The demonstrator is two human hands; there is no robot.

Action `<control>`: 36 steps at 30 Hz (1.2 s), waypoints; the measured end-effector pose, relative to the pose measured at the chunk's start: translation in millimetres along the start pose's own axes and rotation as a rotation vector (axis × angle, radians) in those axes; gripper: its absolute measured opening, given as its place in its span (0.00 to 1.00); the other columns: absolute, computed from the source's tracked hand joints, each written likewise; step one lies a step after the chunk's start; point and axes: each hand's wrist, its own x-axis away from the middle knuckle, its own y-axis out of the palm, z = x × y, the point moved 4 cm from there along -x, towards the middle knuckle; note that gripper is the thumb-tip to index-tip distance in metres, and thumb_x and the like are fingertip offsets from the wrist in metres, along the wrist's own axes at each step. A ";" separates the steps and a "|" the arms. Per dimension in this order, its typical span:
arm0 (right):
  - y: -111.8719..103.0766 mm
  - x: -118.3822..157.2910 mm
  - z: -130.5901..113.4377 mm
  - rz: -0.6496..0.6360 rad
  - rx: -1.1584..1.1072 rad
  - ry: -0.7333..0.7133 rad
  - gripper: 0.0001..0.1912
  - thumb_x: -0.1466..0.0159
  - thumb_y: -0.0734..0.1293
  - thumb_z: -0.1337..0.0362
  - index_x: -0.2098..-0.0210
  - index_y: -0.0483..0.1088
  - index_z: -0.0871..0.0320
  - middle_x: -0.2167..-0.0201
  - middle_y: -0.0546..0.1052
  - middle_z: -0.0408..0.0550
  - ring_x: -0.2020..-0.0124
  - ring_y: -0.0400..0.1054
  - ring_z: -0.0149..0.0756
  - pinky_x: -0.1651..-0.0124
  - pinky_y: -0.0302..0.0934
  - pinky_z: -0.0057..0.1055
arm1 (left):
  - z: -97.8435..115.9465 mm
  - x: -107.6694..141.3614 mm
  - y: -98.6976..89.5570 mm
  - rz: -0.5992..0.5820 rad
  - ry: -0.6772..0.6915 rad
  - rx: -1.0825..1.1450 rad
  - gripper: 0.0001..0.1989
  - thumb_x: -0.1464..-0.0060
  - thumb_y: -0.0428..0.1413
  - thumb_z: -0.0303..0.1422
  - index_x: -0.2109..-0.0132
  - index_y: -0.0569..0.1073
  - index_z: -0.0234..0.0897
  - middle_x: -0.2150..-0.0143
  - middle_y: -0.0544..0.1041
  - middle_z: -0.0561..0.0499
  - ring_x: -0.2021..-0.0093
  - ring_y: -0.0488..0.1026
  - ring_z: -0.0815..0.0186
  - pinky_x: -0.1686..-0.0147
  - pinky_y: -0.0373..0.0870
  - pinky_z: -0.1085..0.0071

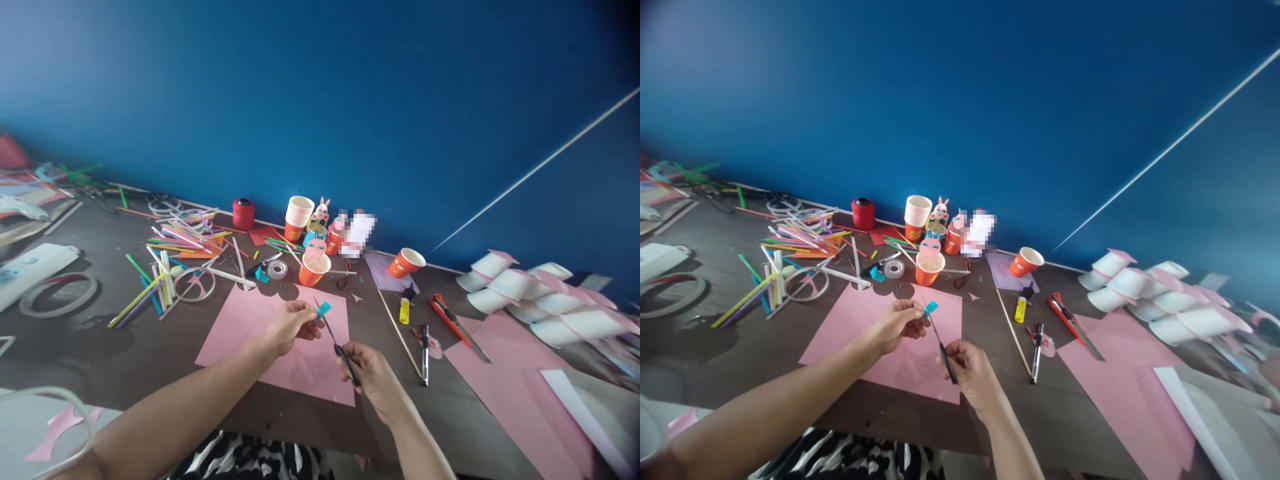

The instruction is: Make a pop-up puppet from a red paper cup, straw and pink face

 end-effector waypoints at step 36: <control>-3.7 2.8 -11.1 -0.006 0.070 0.040 0.18 0.54 0.69 0.52 0.76 0.65 0.60 0.84 0.66 0.40 0.81 0.60 0.27 0.83 0.47 0.21 | 1.7 2.4 -0.7 -0.010 -0.023 -0.026 0.09 0.60 0.56 0.34 0.74 0.66 0.33 0.78 0.70 0.52 0.82 0.65 0.75 0.82 0.62 0.77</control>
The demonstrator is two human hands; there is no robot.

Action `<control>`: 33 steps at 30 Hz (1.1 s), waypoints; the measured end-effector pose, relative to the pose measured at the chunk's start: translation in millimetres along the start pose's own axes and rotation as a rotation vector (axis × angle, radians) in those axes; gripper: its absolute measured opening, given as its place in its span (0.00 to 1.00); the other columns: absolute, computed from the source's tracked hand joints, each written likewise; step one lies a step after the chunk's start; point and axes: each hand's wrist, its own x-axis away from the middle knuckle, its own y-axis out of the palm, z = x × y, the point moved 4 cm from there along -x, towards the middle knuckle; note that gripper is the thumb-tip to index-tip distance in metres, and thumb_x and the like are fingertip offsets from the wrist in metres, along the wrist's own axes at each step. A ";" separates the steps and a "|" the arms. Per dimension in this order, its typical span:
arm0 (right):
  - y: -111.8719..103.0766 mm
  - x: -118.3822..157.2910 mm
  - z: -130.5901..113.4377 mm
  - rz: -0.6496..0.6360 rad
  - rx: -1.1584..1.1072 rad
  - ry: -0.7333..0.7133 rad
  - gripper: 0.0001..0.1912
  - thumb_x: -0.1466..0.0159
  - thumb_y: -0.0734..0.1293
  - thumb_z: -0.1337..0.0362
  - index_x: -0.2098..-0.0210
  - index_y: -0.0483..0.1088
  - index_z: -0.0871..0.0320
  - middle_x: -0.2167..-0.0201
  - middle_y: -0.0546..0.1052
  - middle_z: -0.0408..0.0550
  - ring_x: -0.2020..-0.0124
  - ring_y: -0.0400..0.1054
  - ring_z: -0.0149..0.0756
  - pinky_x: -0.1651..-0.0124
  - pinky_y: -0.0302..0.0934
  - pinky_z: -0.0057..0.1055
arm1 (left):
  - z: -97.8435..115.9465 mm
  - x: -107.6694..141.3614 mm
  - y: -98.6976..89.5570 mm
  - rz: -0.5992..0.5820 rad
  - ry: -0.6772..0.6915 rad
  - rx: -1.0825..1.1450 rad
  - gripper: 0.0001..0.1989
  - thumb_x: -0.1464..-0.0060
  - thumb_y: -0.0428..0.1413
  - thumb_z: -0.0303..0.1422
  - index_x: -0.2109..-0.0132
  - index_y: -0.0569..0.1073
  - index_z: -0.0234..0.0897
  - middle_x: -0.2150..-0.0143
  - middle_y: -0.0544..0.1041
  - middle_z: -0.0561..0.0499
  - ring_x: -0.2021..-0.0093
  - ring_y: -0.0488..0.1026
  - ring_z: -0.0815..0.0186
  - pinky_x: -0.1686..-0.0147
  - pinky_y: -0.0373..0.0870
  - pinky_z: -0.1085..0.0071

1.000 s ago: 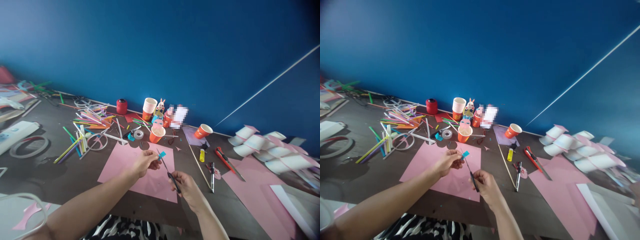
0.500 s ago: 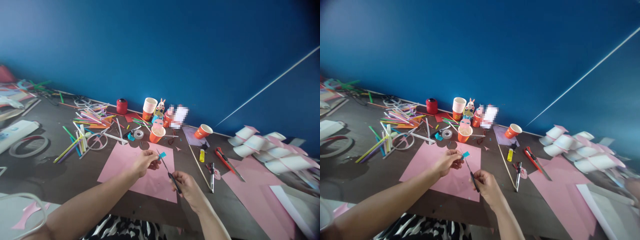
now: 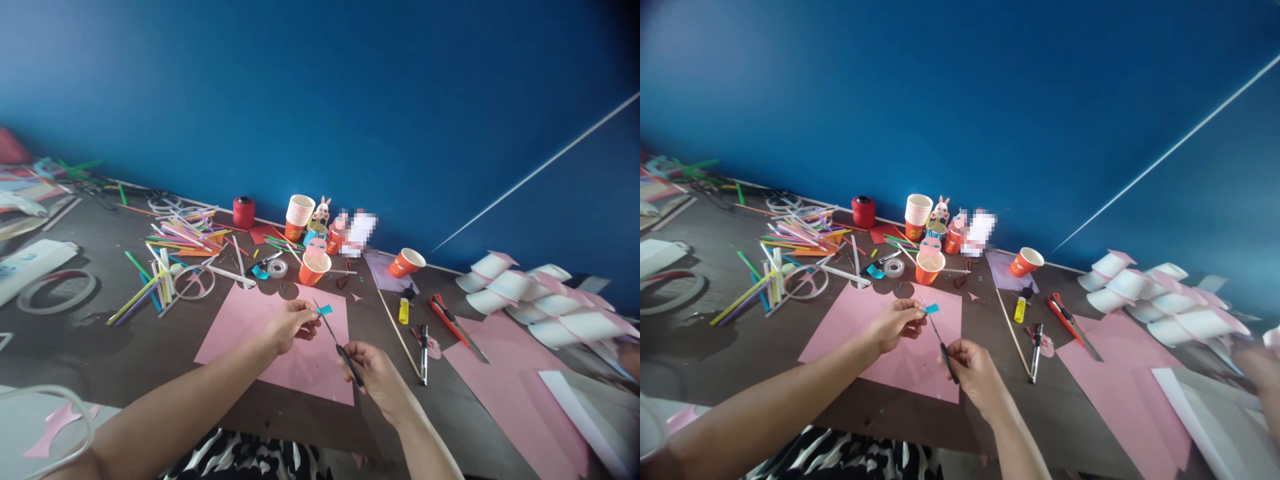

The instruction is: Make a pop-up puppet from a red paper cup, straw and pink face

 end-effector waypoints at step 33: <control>-10.0 2.4 -11.9 -0.045 0.118 0.035 0.19 0.54 0.69 0.50 0.76 0.65 0.60 0.85 0.67 0.39 0.85 0.55 0.24 0.84 0.44 0.21 | 0.4 -0.6 1.1 -0.016 -0.025 0.025 0.08 0.62 0.56 0.31 0.76 0.63 0.34 0.81 0.66 0.55 0.85 0.59 0.78 0.84 0.56 0.78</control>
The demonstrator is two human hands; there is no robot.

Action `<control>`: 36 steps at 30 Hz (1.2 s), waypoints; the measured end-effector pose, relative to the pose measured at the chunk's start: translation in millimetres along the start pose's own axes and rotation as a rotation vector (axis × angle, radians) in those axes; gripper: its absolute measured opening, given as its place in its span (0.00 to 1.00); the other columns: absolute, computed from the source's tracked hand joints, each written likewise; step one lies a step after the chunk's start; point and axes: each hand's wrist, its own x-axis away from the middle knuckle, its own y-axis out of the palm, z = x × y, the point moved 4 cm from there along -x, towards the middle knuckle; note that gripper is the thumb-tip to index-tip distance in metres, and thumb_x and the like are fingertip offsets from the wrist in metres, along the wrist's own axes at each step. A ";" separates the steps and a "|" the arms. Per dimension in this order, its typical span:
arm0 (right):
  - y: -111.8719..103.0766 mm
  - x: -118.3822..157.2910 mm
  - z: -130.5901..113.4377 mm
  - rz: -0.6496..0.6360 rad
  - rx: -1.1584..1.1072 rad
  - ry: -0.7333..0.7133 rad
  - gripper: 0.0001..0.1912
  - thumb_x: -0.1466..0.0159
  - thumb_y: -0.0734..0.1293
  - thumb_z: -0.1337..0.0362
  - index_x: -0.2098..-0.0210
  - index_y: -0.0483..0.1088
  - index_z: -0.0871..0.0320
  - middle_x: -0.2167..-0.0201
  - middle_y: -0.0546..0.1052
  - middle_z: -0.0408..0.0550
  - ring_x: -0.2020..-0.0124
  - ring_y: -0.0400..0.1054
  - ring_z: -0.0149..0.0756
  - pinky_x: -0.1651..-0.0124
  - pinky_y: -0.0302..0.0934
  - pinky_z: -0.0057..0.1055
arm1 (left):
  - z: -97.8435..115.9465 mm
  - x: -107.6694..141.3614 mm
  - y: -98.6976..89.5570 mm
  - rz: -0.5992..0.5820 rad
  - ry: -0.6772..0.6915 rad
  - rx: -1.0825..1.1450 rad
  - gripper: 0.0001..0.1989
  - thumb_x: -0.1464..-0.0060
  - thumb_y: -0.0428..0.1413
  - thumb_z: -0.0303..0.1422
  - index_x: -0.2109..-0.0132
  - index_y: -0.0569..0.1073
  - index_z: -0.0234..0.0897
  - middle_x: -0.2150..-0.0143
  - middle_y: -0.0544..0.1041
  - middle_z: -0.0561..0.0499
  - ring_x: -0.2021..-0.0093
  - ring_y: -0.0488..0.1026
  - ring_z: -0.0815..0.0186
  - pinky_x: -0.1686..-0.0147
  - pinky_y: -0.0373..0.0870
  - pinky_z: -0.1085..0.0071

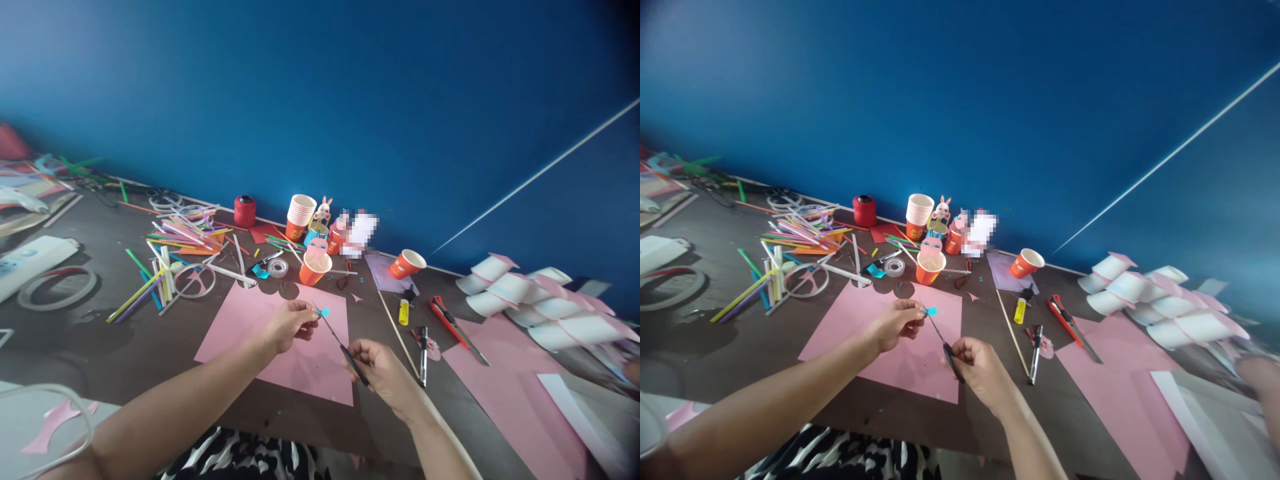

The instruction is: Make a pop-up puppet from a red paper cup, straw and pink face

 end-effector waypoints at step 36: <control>-29.3 -5.1 -4.5 0.052 0.435 -0.192 0.12 0.49 0.66 0.55 0.76 0.67 0.58 0.83 0.66 0.39 0.81 0.57 0.26 0.79 0.48 0.22 | -3.7 -1.1 -2.9 -0.069 0.001 -0.084 0.09 0.62 0.57 0.33 0.76 0.64 0.34 0.80 0.65 0.56 0.82 0.59 0.77 0.81 0.58 0.78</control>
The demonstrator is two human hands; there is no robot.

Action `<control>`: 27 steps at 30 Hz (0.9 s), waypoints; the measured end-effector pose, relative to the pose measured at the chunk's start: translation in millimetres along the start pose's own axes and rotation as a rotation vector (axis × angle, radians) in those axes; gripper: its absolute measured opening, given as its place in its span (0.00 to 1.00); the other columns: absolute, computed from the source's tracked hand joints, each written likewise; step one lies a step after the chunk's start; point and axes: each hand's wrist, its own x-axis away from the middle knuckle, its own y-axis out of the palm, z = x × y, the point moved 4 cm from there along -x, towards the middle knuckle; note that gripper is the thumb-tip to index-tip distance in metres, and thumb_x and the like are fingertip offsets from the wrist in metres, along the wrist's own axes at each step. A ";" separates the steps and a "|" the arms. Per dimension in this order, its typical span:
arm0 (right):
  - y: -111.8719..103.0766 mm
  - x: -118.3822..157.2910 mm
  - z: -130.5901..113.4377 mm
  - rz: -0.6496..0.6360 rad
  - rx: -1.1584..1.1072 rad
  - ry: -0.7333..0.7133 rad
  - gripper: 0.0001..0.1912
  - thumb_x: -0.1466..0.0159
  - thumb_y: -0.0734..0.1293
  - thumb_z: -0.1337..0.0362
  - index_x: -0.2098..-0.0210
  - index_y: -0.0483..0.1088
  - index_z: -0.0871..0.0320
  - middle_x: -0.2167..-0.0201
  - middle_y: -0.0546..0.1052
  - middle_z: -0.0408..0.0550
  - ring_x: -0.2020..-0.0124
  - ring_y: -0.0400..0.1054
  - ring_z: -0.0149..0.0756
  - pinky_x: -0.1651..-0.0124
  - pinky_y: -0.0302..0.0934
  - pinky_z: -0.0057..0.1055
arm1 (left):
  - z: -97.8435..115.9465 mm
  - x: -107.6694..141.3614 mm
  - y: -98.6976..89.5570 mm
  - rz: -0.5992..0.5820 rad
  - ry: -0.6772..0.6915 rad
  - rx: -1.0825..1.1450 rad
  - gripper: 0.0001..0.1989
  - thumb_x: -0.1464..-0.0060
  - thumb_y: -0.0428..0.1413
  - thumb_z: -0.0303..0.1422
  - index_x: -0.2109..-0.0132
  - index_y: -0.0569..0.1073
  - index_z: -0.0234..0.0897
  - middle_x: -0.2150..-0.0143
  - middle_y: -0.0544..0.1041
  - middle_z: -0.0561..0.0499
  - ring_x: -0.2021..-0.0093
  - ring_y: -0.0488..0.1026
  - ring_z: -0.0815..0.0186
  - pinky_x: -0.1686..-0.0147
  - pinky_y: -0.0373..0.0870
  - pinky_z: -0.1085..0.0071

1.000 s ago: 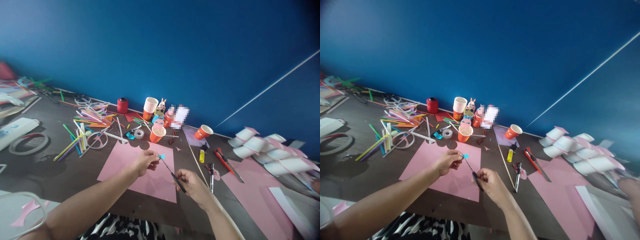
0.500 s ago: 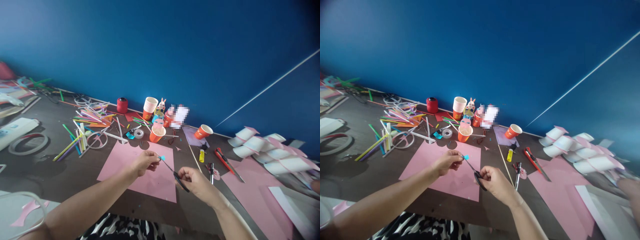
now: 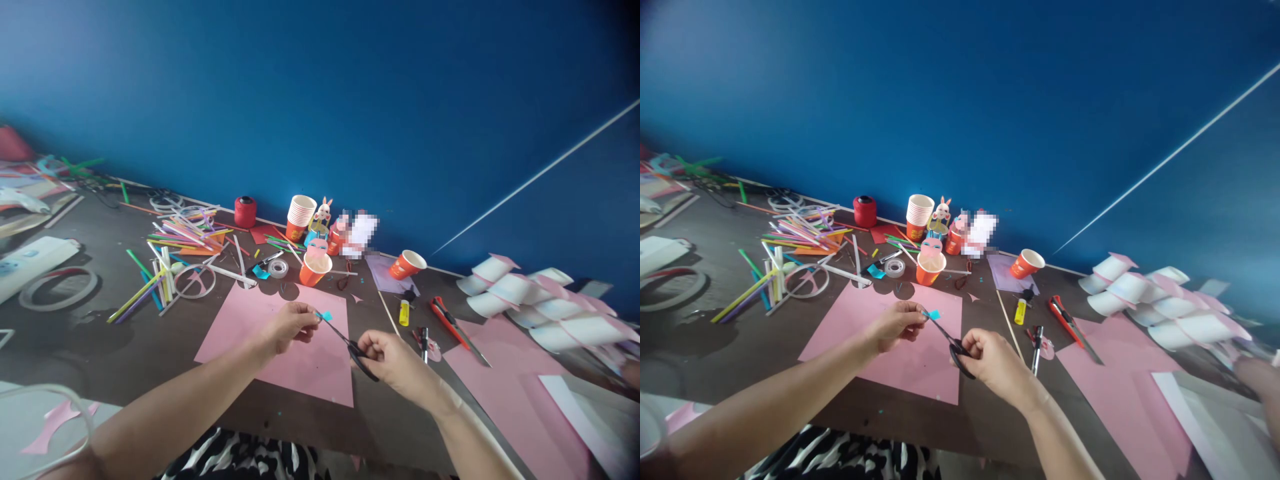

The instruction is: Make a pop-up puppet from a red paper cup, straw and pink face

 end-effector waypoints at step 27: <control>4.2 -2.5 0.1 -0.044 -0.076 -0.013 0.12 0.46 0.65 0.56 0.74 0.65 0.60 0.81 0.66 0.40 0.79 0.57 0.26 0.77 0.49 0.22 | -4.8 -4.8 -4.6 0.016 -0.023 0.048 0.10 0.62 0.58 0.34 0.76 0.64 0.34 0.80 0.63 0.57 0.81 0.59 0.77 0.81 0.59 0.78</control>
